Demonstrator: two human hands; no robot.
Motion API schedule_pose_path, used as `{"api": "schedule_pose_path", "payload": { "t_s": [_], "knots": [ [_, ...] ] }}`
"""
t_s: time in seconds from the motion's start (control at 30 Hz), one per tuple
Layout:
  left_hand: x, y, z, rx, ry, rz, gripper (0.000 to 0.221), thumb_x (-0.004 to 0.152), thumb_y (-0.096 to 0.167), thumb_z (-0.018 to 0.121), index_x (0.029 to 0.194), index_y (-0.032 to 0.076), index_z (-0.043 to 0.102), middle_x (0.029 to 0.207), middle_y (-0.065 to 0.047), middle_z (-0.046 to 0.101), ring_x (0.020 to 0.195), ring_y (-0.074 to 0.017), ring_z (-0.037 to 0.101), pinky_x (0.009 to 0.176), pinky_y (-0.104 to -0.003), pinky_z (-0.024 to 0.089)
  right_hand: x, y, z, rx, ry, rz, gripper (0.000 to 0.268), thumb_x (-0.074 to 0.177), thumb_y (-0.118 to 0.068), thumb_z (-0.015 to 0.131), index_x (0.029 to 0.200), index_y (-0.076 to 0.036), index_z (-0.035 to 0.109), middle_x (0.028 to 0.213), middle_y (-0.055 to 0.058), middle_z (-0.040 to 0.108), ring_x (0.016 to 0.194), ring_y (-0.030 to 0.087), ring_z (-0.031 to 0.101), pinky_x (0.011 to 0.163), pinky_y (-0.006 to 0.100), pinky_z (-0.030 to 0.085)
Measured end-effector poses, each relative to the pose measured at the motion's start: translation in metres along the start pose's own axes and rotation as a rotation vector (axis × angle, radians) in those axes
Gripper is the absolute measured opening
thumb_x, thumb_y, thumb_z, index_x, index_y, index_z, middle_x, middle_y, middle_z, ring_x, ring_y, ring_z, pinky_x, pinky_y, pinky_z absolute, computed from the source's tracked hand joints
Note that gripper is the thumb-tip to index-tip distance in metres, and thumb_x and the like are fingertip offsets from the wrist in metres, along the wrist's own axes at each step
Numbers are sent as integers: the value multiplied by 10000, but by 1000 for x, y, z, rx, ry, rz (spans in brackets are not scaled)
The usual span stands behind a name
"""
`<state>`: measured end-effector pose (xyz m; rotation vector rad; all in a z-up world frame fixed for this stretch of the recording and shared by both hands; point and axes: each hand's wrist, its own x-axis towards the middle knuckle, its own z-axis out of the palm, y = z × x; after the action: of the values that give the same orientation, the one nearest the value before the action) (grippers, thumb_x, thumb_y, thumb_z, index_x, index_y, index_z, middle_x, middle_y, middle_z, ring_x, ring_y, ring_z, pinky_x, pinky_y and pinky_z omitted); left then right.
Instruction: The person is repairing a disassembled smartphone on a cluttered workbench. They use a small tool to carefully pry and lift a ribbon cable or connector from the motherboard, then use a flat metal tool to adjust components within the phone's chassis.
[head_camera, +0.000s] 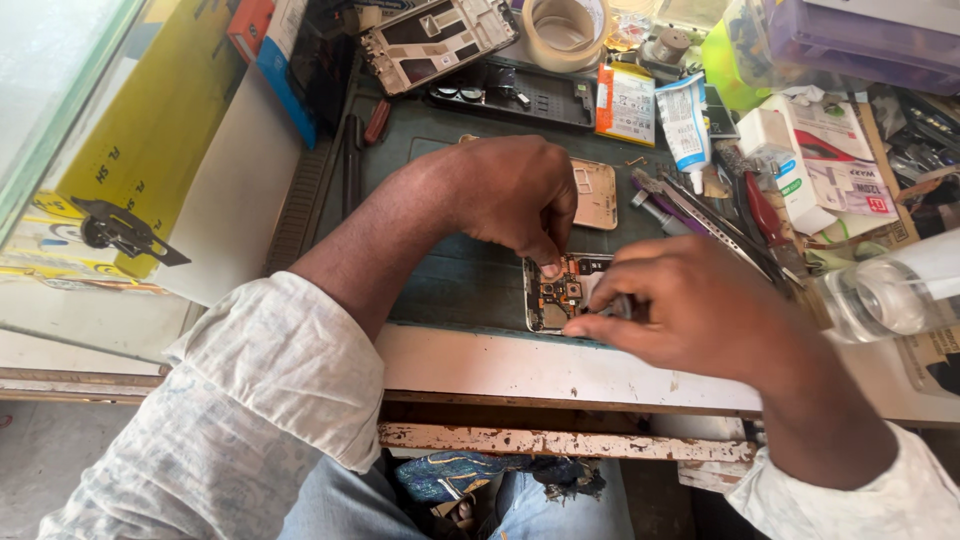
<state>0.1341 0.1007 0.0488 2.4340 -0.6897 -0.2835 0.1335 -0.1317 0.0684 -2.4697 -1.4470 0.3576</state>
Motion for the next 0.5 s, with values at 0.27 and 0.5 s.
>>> {"api": "schedule_pose_path", "payload": {
  "t_s": [0.27, 0.5],
  "knots": [
    [1, -3, 2, 20, 29, 7, 245, 679, 304, 918, 824, 133, 820, 773, -9, 789, 707, -134, 741, 660, -322, 579, 0, 20, -14, 75, -114, 193, 234, 805, -309, 811, 844, -78, 807, 695, 45, 743, 519, 164, 656, 492, 352, 523],
    [7, 1, 12, -105, 211, 304, 178, 820, 257, 821, 952, 138, 820, 821, -6, 803, 715, -135, 771, 656, -328, 582, -14, 63, -34, 400, -188, -30, 168, 895, -171, 767, 909, -10, 812, 782, 32, 786, 674, 85, 692, 605, 268, 561]
  ]
}}
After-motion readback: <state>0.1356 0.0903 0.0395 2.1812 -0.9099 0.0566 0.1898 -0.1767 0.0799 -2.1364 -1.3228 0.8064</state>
